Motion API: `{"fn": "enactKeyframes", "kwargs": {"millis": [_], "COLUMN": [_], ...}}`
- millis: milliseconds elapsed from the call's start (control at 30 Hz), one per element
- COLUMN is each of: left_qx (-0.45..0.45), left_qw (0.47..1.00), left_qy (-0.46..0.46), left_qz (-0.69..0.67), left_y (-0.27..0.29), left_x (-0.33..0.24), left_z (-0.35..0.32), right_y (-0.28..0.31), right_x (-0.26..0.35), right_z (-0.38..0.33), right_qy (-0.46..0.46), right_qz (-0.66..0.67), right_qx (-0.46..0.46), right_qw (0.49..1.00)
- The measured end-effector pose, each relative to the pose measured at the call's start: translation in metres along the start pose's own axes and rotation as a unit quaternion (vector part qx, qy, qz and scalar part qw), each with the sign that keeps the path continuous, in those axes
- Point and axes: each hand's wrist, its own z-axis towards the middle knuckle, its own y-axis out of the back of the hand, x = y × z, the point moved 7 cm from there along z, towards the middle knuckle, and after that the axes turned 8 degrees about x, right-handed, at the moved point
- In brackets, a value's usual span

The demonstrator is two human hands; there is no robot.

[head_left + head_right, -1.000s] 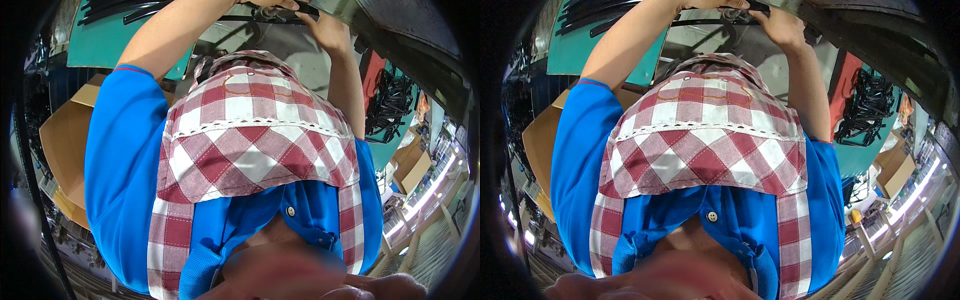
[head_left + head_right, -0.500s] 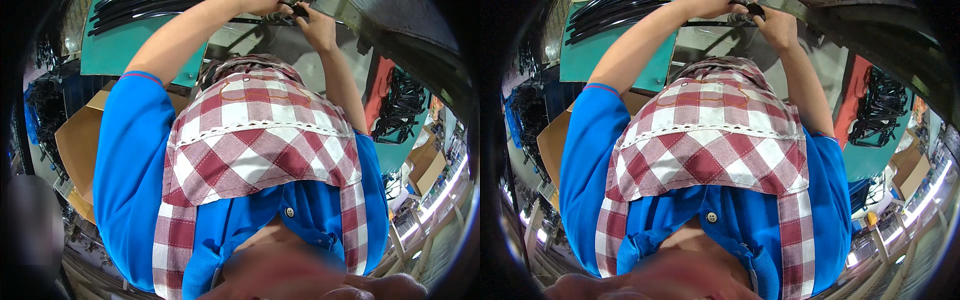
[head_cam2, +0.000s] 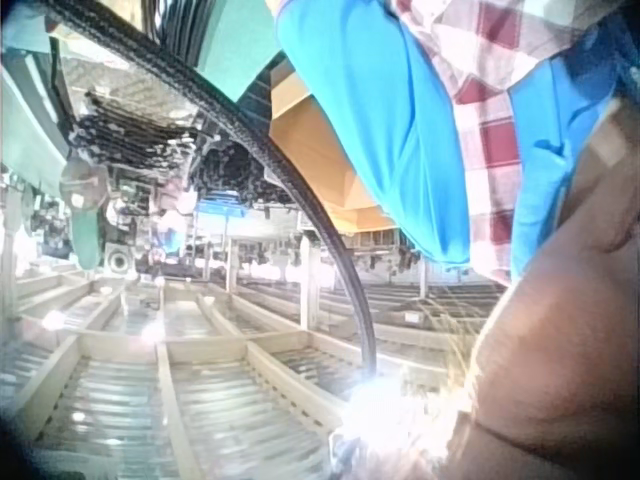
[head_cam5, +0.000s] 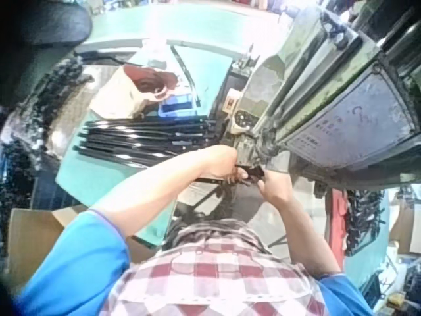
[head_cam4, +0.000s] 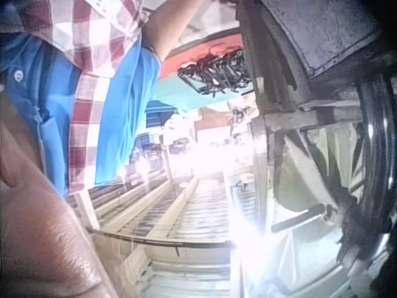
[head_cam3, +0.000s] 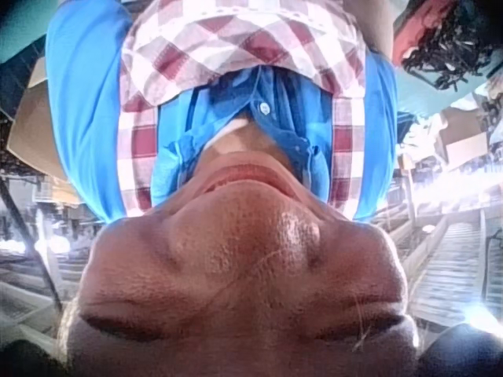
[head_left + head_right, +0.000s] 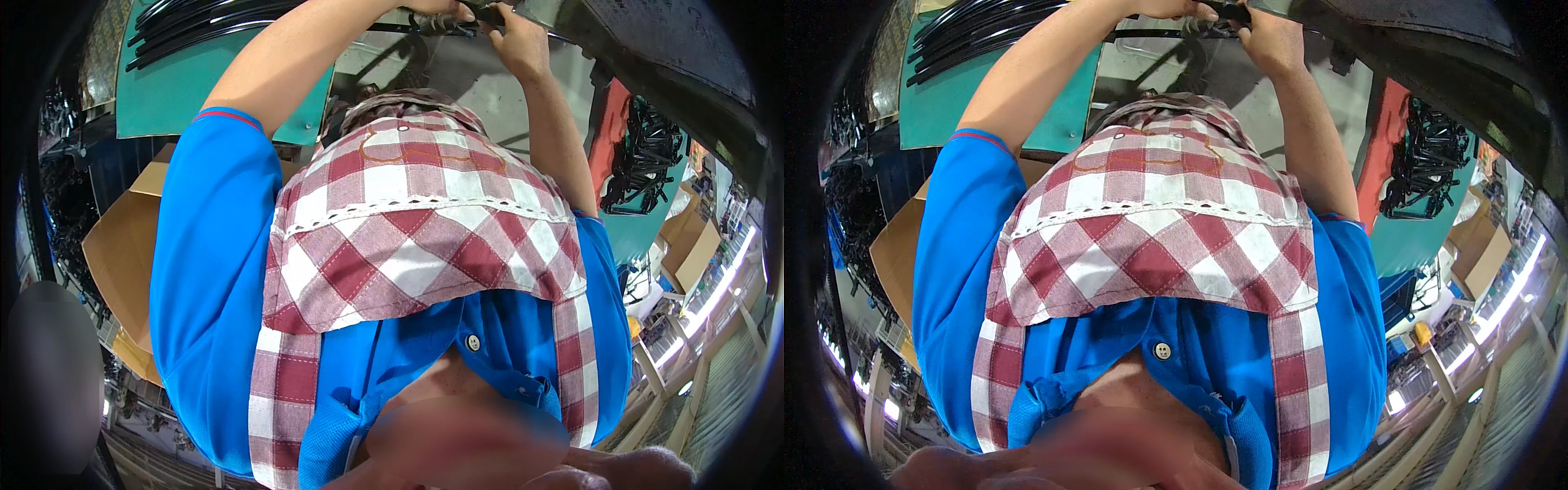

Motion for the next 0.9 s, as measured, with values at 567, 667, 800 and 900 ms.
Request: {"fn": "enactKeyframes", "kwargs": {"millis": [567, 667, 800, 900], "left_qx": [0.015, -0.034, -0.022, -0.028], "left_qw": [0.985, 0.984, 0.983, 0.991], "left_qy": [0.152, 0.146, 0.161, 0.116], "left_qz": [0.075, 0.094, 0.081, 0.066], "left_y": [0.027, 0.029, 0.032, 0.024], "left_x": [-0.012, -0.009, -0.004, 0.003], "left_z": [-0.041, -0.044, -0.05, -0.053], "right_y": [0.018, 0.016, 0.022, 0.029], "right_x": [0.007, 0.001, 0.005, 0.011], "right_z": [-0.011, -0.013, -0.018, -0.024], "right_qy": [0.043, 0.037, 0.034, 0.077], "right_qz": [-0.092, -0.077, -0.073, -0.1], "right_qx": [-0.127, -0.112, -0.096, -0.157], "right_qw": [0.987, 0.99, 0.992, 0.98]}}
